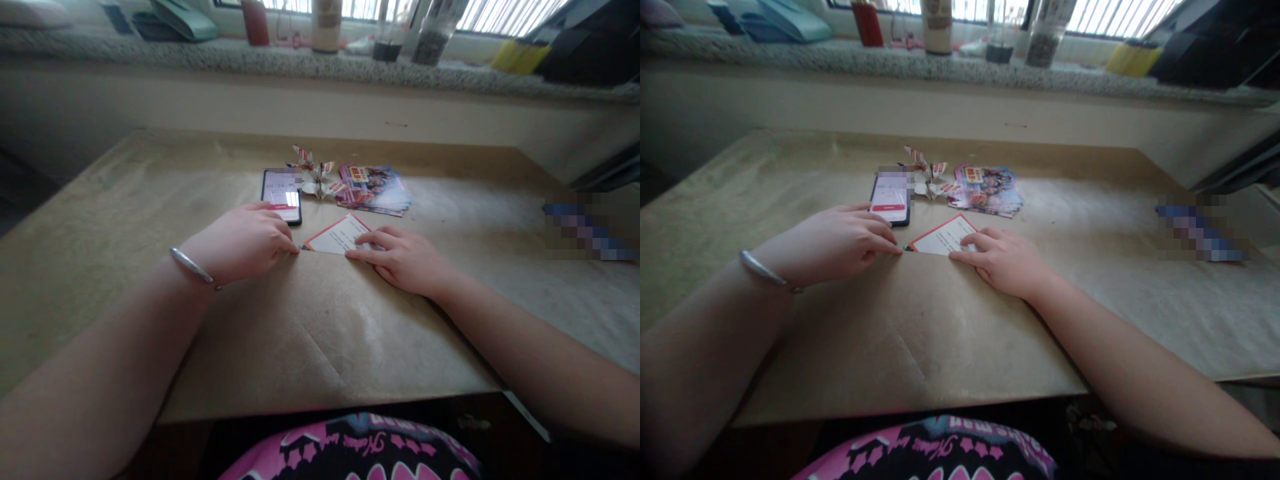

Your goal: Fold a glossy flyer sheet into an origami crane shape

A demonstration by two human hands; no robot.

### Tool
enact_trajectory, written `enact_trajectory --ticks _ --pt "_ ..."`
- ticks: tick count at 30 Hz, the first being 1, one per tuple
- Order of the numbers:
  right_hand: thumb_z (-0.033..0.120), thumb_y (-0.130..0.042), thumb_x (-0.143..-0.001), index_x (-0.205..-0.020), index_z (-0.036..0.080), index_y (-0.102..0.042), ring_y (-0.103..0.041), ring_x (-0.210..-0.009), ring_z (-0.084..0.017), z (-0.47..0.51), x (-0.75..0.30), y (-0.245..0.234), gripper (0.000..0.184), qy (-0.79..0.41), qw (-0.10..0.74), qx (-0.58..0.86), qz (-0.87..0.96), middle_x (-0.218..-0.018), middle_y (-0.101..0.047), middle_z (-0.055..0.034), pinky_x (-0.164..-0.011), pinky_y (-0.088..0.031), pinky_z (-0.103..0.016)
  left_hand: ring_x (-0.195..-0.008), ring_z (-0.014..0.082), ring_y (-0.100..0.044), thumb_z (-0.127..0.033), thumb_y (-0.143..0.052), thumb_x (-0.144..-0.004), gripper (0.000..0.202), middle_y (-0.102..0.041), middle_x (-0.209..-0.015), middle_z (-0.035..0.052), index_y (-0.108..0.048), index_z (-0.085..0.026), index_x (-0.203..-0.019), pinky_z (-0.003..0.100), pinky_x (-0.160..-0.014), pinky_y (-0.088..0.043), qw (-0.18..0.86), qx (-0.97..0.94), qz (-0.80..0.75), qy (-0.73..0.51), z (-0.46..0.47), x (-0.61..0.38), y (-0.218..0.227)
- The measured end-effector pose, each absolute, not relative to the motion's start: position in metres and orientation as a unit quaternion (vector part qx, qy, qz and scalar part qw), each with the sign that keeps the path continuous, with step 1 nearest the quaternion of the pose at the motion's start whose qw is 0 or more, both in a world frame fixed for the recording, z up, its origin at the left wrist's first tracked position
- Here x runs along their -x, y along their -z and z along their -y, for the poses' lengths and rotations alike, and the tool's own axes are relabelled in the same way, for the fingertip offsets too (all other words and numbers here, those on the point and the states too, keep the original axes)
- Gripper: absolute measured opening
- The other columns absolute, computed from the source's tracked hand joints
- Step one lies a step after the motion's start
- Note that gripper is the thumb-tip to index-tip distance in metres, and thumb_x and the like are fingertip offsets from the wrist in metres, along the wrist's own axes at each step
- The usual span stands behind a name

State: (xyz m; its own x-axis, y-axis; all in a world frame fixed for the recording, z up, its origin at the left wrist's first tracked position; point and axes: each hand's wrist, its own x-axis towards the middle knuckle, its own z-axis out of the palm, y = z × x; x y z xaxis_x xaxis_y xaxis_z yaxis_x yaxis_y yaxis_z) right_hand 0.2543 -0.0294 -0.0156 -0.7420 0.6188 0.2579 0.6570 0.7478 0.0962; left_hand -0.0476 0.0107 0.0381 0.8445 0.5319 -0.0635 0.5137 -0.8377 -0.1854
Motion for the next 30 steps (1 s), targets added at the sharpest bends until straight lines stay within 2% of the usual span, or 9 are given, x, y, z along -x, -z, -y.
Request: enact_trajectory --ticks 13,18,19,21,23,26,30 --pt "0.019 -0.045 -0.095 -0.127 0.031 -0.064 -0.058 -0.104 -0.023 0.029 -0.255 0.017 0.039 0.082 0.111 0.342 0.929 -0.124 -0.066 -0.0064 -0.084 -0.05 -0.038 -0.096 0.0169 -0.063 -0.017 -0.048 -0.084 0.034 -0.073 -0.102 -0.0029 -0.076 -0.031 -0.096 0.03 -0.091 -0.044 0.039 0.947 0.314 -0.052 -0.014 0.052 -0.038" --pt "0.017 -0.046 -0.093 -0.125 0.029 -0.066 -0.059 -0.106 -0.024 0.03 -0.254 0.016 0.04 0.077 0.116 0.351 0.926 -0.124 -0.066 -0.0062 -0.088 -0.051 -0.04 -0.086 0.0175 -0.065 -0.021 -0.044 -0.088 0.029 -0.072 -0.096 0.0039 -0.073 -0.02 -0.088 0.028 -0.078 -0.048 0.066 0.937 0.341 -0.043 -0.009 0.044 -0.035" --pt "0.016 -0.046 -0.092 -0.124 0.029 -0.067 -0.059 -0.107 -0.024 0.03 -0.253 0.016 0.04 0.075 0.119 0.352 0.925 -0.124 -0.066 -0.0065 -0.089 -0.051 -0.04 -0.084 0.017 -0.065 -0.021 -0.043 -0.09 0.029 -0.071 -0.1 0.0053 -0.072 -0.018 -0.091 0.028 -0.076 -0.048 0.072 0.937 0.341 -0.022 -0.008 0.041 -0.032" --pt "0.015 -0.046 -0.091 -0.124 0.028 -0.067 -0.059 -0.108 -0.024 0.03 -0.251 0.015 0.04 0.072 0.124 0.354 0.924 -0.124 -0.066 -0.0066 -0.092 -0.051 -0.04 -0.093 0.0172 -0.065 -0.02 -0.042 -0.092 0.031 -0.068 -0.117 0.0064 -0.069 -0.019 -0.107 0.028 -0.082 -0.049 0.06 0.95 0.305 0.03 -0.005 0.035 -0.026" --pt "0.016 -0.046 -0.092 -0.123 0.028 -0.067 -0.059 -0.108 -0.023 0.03 -0.25 0.015 0.04 0.073 0.129 0.355 0.923 -0.124 -0.067 -0.0063 -0.092 -0.05 -0.039 -0.102 0.0194 -0.063 -0.022 -0.044 -0.092 0.033 -0.066 -0.121 0.0066 -0.065 -0.021 -0.118 0.032 -0.089 -0.049 0.046 0.961 0.268 0.056 -0.003 0.028 -0.018" --pt "0.016 -0.046 -0.092 -0.123 0.028 -0.068 -0.059 -0.107 -0.023 0.029 -0.249 0.016 0.039 0.075 0.134 0.354 0.923 -0.123 -0.067 -0.0061 -0.091 -0.051 -0.039 -0.108 0.0213 -0.061 -0.022 -0.043 -0.094 0.034 -0.065 -0.122 0.0071 -0.064 -0.022 -0.121 0.036 -0.095 -0.048 0.039 0.968 0.241 0.058 0.0 0.019 -0.008" --pt "0.016 -0.046 -0.092 -0.124 0.028 -0.067 -0.059 -0.107 -0.024 0.028 -0.251 0.016 0.04 0.069 0.129 0.352 0.925 -0.124 -0.067 -0.0058 -0.092 -0.051 -0.04 -0.106 0.0213 -0.061 -0.021 -0.044 -0.095 0.032 -0.067 -0.118 0.0069 -0.065 -0.023 -0.118 0.037 -0.095 -0.047 0.039 0.97 0.233 0.056 -0.001 0.018 -0.008"
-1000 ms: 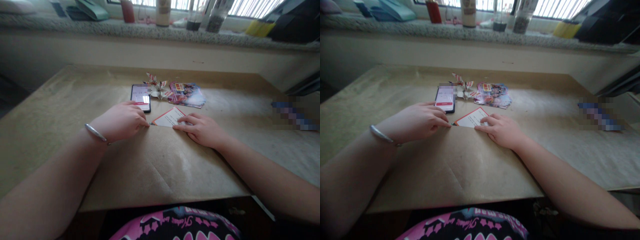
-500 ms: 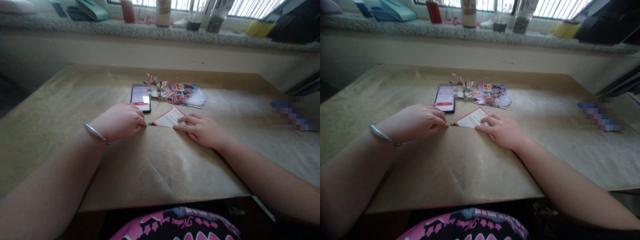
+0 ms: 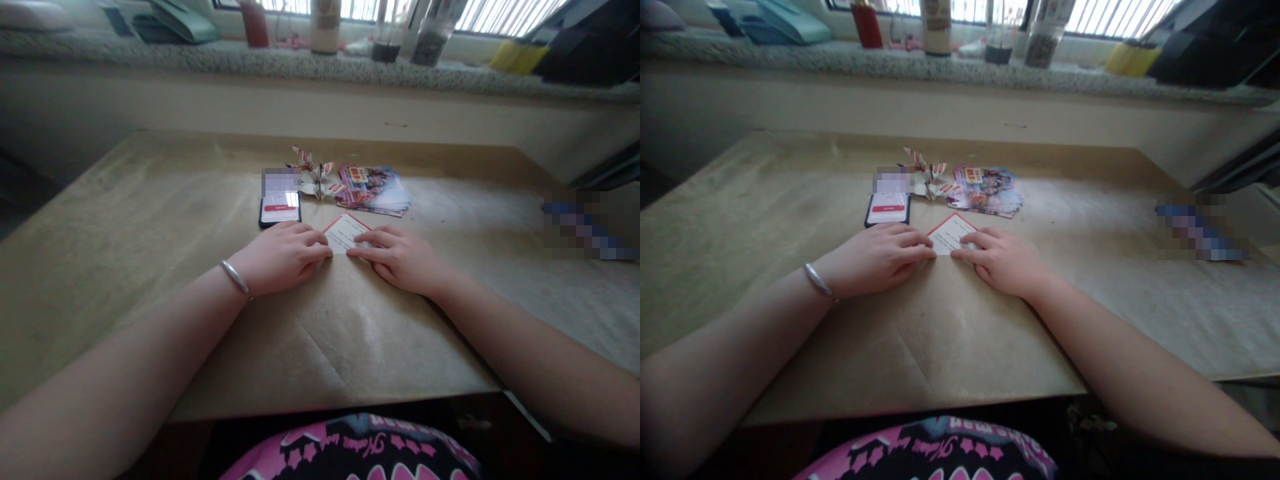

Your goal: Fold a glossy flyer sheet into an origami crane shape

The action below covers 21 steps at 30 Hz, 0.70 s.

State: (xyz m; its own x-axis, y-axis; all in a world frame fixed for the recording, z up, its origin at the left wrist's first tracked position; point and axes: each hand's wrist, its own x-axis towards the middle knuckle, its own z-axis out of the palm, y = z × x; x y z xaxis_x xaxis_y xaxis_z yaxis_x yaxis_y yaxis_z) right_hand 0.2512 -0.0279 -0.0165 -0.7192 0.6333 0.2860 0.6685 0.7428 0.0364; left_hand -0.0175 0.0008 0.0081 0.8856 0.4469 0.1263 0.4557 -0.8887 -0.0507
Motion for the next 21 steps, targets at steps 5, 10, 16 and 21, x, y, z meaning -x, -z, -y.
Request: enact_trajectory --ticks 5,10,16,21 --pt "0.016 -0.046 -0.092 -0.124 0.028 -0.067 -0.058 -0.108 -0.023 0.027 -0.253 0.017 0.04 0.066 0.13 0.348 0.926 -0.125 -0.066 -0.0056 -0.093 -0.05 -0.039 -0.106 0.0209 -0.062 -0.019 -0.045 -0.094 0.033 -0.069 -0.117 0.0038 -0.068 -0.027 -0.117 0.037 -0.097 -0.046 0.035 0.974 0.222 0.036 -0.003 0.027 -0.02" --pt "0.015 -0.046 -0.091 -0.124 0.029 -0.067 -0.058 -0.108 -0.023 0.028 -0.253 0.017 0.041 0.058 0.132 0.352 0.925 -0.124 -0.066 -0.0056 -0.091 -0.051 -0.039 -0.104 0.0201 -0.062 -0.018 -0.048 -0.091 0.033 -0.069 -0.117 0.0013 -0.07 -0.028 -0.113 0.036 -0.097 -0.046 0.025 0.97 0.243 0.0 -0.005 0.032 -0.027" --pt "0.015 -0.047 -0.09 -0.123 0.029 -0.067 -0.058 -0.109 -0.024 0.028 -0.254 0.016 0.041 0.051 0.134 0.356 0.923 -0.124 -0.066 -0.0056 -0.092 -0.051 -0.041 -0.1 0.0186 -0.063 -0.015 -0.049 -0.089 0.032 -0.073 -0.111 -0.0041 -0.075 -0.03 -0.101 0.033 -0.096 -0.043 0.032 0.965 0.26 -0.028 -0.011 0.041 -0.032" --pt "0.015 -0.046 -0.091 -0.123 0.028 -0.067 -0.058 -0.109 -0.024 0.028 -0.255 0.017 0.041 0.046 0.134 0.353 0.925 -0.124 -0.066 -0.0063 -0.092 -0.051 -0.042 -0.096 0.018 -0.064 -0.013 -0.051 -0.087 0.031 -0.074 -0.109 -0.0048 -0.076 -0.03 -0.096 0.031 -0.092 -0.044 0.027 0.96 0.275 -0.046 -0.012 0.045 -0.037"
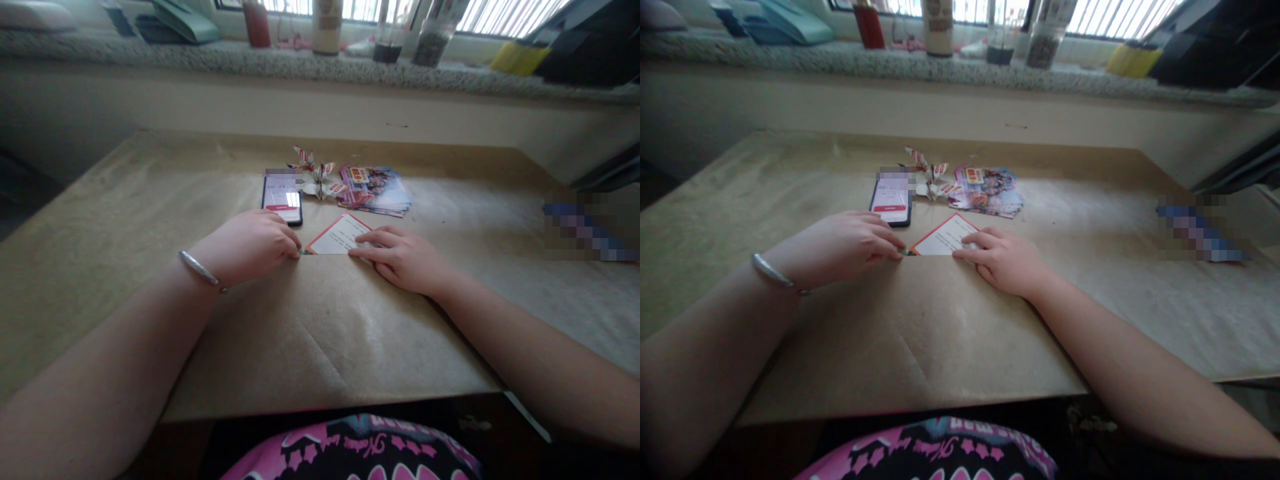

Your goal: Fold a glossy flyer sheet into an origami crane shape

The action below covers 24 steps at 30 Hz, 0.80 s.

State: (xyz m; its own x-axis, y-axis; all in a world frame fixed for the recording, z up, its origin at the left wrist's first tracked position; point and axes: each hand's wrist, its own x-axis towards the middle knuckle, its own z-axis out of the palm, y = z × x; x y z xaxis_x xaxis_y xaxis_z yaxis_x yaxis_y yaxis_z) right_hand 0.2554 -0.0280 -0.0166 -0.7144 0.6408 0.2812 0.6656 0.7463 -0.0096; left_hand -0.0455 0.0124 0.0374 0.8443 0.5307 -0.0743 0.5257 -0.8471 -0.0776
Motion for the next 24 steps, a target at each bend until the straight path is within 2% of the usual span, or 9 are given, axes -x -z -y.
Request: enact_trajectory --ticks 7,10,12,16,20,24 --pt "0.015 -0.047 -0.09 -0.123 0.028 -0.068 -0.06 -0.108 -0.023 0.028 -0.256 0.017 0.041 0.047 0.139 0.355 0.923 -0.124 -0.067 -0.0068 -0.09 -0.052 -0.04 -0.097 0.0182 -0.066 -0.015 -0.05 -0.086 0.029 -0.074 -0.106 -0.003 -0.075 -0.028 -0.093 0.03 -0.088 -0.046 0.01 0.953 0.298 -0.049 -0.013 0.049 -0.036" --pt "0.015 -0.047 -0.09 -0.122 0.029 -0.068 -0.06 -0.109 -0.024 0.028 -0.255 0.018 0.041 0.048 0.14 0.357 0.922 -0.125 -0.066 -0.0066 -0.09 -0.052 -0.041 -0.088 0.0193 -0.066 -0.02 -0.047 -0.089 0.027 -0.073 -0.1 0.002 -0.073 -0.024 -0.093 0.03 -0.079 -0.048 0.041 0.935 0.349 -0.05 -0.011 0.044 -0.032" --pt "0.016 -0.047 -0.09 -0.122 0.028 -0.068 -0.059 -0.109 -0.024 0.028 -0.255 0.018 0.04 0.047 0.139 0.353 0.924 -0.125 -0.066 -0.0068 -0.092 -0.052 -0.042 -0.088 0.0199 -0.065 -0.025 -0.045 -0.092 0.027 -0.071 -0.099 0.0046 -0.071 -0.021 -0.098 0.03 -0.077 -0.049 0.047 0.932 0.358 -0.038 -0.008 0.037 -0.027" --pt "0.016 -0.046 -0.091 -0.125 0.025 -0.065 -0.06 -0.11 -0.024 0.029 -0.252 0.017 0.04 0.038 0.161 0.372 0.913 -0.126 -0.066 -0.007 -0.094 -0.052 -0.041 -0.107 0.0247 -0.061 -0.037 -0.047 -0.095 0.035 -0.065 -0.12 0.0075 -0.063 -0.019 -0.121 0.034 -0.088 -0.049 0.049 0.936 0.349 0.013 0.0 0.024 -0.017" --pt "0.026 -0.052 -0.09 -0.127 0.015 -0.063 -0.06 -0.112 -0.028 0.028 -0.253 0.019 0.04 0.056 0.224 0.477 0.848 -0.127 -0.064 -0.0134 -0.097 -0.051 -0.046 -0.103 0.0262 -0.063 -0.041 -0.046 -0.096 0.034 -0.067 -0.118 0.0067 -0.067 -0.023 -0.116 0.036 -0.082 -0.05 0.077 0.914 0.397 0.021 0.007 0.016 -0.012" --pt "0.038 -0.057 -0.088 -0.118 0.017 -0.068 -0.059 -0.113 -0.034 0.022 -0.259 0.025 0.038 0.057 0.204 0.539 0.815 -0.125 -0.064 -0.0154 -0.097 -0.049 -0.054 -0.1 0.0267 -0.064 -0.039 -0.046 -0.095 0.033 -0.069 -0.113 0.0079 -0.069 -0.02 -0.11 0.036 -0.077 -0.05 0.081 0.907 0.413 0.018 0.01 0.013 -0.014"
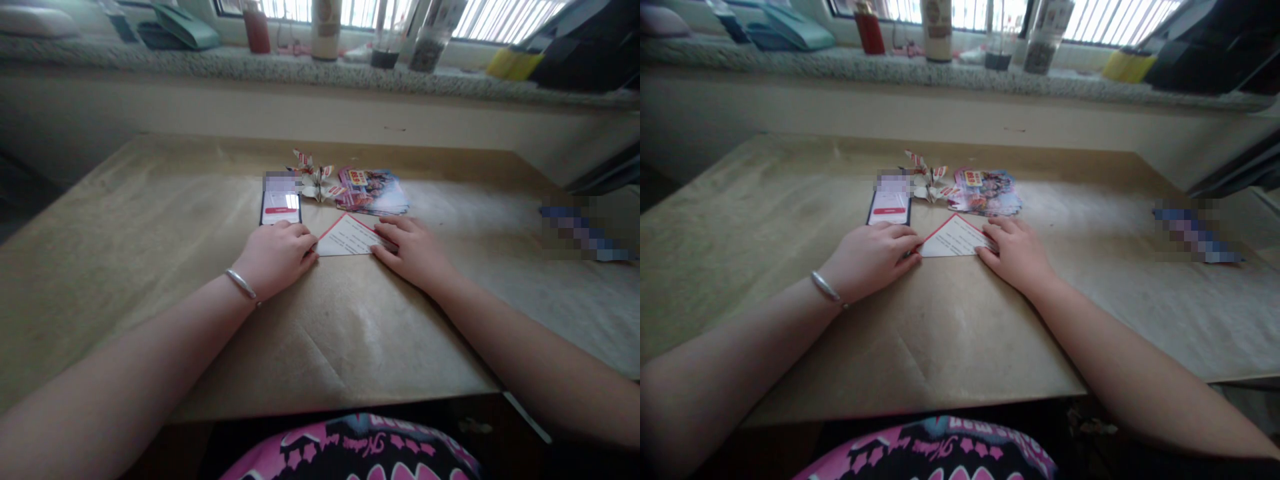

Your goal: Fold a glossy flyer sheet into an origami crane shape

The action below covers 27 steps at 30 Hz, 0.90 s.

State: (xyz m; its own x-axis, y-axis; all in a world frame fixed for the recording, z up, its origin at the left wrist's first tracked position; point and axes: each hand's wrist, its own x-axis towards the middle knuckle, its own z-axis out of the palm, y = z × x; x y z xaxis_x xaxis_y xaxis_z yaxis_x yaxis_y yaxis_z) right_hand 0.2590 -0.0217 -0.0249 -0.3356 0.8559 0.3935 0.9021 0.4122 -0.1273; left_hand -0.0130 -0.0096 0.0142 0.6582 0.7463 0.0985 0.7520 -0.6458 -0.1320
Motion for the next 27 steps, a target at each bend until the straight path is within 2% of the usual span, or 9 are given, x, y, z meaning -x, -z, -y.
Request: enact_trajectory --ticks 5,11,20,27 --pt "0.038 -0.058 -0.087 -0.116 0.015 -0.068 -0.058 -0.116 -0.031 0.016 -0.26 0.029 0.038 -0.002 0.202 0.534 0.821 -0.124 -0.065 -0.0142 -0.101 -0.047 -0.051 -0.096 0.0252 -0.065 -0.039 -0.045 -0.096 0.035 -0.069 -0.113 0.0091 -0.068 -0.018 -0.11 0.034 -0.074 -0.05 0.1 0.901 0.422 0.026 0.009 0.012 -0.015" --pt "0.034 -0.062 -0.084 -0.116 0.014 -0.067 -0.059 -0.114 -0.029 0.017 -0.257 0.027 0.038 -0.023 0.237 0.519 0.821 -0.121 -0.066 -0.0141 -0.102 -0.046 -0.049 -0.106 0.0269 -0.062 -0.045 -0.048 -0.096 0.039 -0.066 -0.121 0.0081 -0.066 -0.017 -0.116 0.037 -0.086 -0.05 0.082 0.908 0.41 0.013 0.007 0.011 -0.012" --pt "0.03 -0.064 -0.083 -0.116 0.018 -0.068 -0.06 -0.111 -0.029 0.016 -0.259 0.028 0.035 -0.008 0.266 0.497 0.826 -0.119 -0.068 -0.0116 -0.1 -0.048 -0.048 -0.112 0.0284 -0.058 -0.049 -0.052 -0.094 0.048 -0.063 -0.128 0.0084 -0.062 -0.014 -0.126 0.039 -0.097 -0.047 0.072 0.917 0.391 0.025 0.004 0.013 -0.006" --pt "0.027 -0.064 -0.083 -0.108 0.023 -0.071 -0.063 -0.096 -0.026 0.019 -0.259 0.024 0.026 -0.014 0.306 0.504 0.807 -0.099 -0.07 -0.009 -0.089 -0.051 -0.046 -0.114 0.0288 -0.056 -0.048 -0.056 -0.091 0.053 -0.061 -0.13 0.0094 -0.056 -0.014 -0.132 0.04 -0.1 -0.045 0.033 0.914 0.402 0.044 0.005 0.012 -0.005"
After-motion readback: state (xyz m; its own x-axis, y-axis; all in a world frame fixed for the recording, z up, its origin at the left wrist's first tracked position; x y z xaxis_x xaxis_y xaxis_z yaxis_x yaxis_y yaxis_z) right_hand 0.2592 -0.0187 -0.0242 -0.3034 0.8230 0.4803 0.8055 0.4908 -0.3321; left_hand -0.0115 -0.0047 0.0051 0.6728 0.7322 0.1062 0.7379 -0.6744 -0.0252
